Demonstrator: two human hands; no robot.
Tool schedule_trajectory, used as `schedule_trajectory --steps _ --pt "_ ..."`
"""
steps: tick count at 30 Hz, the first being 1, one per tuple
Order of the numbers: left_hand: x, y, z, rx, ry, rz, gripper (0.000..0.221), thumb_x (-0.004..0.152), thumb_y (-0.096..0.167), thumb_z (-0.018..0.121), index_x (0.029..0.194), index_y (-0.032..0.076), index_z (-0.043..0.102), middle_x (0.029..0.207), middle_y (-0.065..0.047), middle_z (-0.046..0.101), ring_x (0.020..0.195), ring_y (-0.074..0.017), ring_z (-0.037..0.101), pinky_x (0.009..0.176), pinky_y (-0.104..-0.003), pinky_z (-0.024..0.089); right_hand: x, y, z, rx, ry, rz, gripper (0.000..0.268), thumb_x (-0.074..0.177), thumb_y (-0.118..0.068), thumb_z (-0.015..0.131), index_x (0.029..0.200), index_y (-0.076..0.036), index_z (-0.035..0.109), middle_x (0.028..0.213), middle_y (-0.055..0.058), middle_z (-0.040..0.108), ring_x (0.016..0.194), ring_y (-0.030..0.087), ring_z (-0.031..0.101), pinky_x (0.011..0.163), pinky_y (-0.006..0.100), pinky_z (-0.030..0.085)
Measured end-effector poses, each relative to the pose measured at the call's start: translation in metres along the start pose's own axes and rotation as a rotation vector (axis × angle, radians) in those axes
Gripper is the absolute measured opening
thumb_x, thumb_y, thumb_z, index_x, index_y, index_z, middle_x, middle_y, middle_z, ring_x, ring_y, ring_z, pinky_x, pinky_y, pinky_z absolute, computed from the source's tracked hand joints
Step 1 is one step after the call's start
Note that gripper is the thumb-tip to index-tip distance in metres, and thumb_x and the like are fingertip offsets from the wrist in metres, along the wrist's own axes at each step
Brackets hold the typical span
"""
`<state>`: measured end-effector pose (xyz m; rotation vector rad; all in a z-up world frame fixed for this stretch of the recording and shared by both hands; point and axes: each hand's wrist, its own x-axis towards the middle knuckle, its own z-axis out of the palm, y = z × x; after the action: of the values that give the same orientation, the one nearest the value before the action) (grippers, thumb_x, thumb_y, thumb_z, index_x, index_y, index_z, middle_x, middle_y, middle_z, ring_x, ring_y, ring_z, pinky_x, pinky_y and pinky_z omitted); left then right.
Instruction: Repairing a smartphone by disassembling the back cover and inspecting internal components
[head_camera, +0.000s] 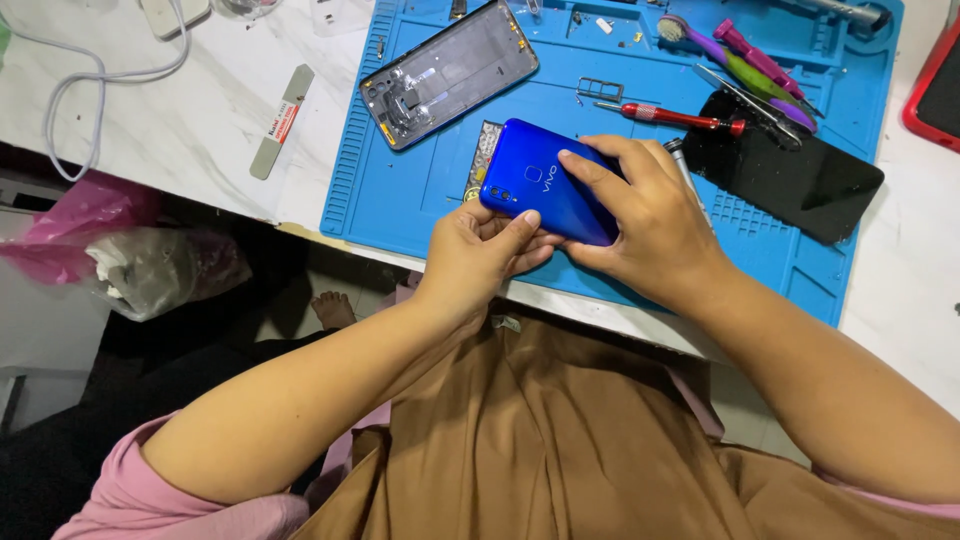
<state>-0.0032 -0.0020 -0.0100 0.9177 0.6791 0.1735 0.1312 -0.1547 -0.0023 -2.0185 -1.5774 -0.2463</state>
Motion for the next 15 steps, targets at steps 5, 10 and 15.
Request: schedule_trajectory --steps 5,10,15 --pt "-0.010 0.010 0.000 -0.024 0.003 -0.042 0.030 0.089 0.009 0.071 0.114 -0.006 0.063 0.102 -0.026 0.073 0.095 -0.0336 0.076 0.091 -0.039 0.065 0.000 -0.001 -0.001 0.023 -0.014 0.013 0.080 0.076 -0.027 0.093 0.144 -0.004 0.058 0.138 0.023 0.058 0.115 0.042 0.059 0.098 0.052 0.048" --pt "-0.024 0.032 -0.014 0.033 -0.078 -0.134 0.031 0.094 0.013 0.062 0.117 -0.007 0.060 0.112 -0.030 0.072 0.111 -0.0375 0.074 0.098 -0.035 0.060 0.000 0.000 0.000 0.022 -0.008 -0.006 0.081 0.075 -0.026 0.094 0.144 -0.005 0.057 0.138 0.023 0.059 0.115 0.042 0.060 0.096 0.051 0.049" --pt "-0.036 0.043 -0.049 1.102 -0.150 0.768 0.007 0.092 0.011 0.073 0.097 0.010 0.068 0.080 0.001 0.068 0.069 -0.0092 0.062 0.059 -0.023 0.047 -0.001 0.000 0.000 0.040 -0.001 0.000 0.082 0.073 -0.023 0.095 0.144 -0.005 0.056 0.139 0.024 0.058 0.116 0.043 0.060 0.098 0.053 0.050"
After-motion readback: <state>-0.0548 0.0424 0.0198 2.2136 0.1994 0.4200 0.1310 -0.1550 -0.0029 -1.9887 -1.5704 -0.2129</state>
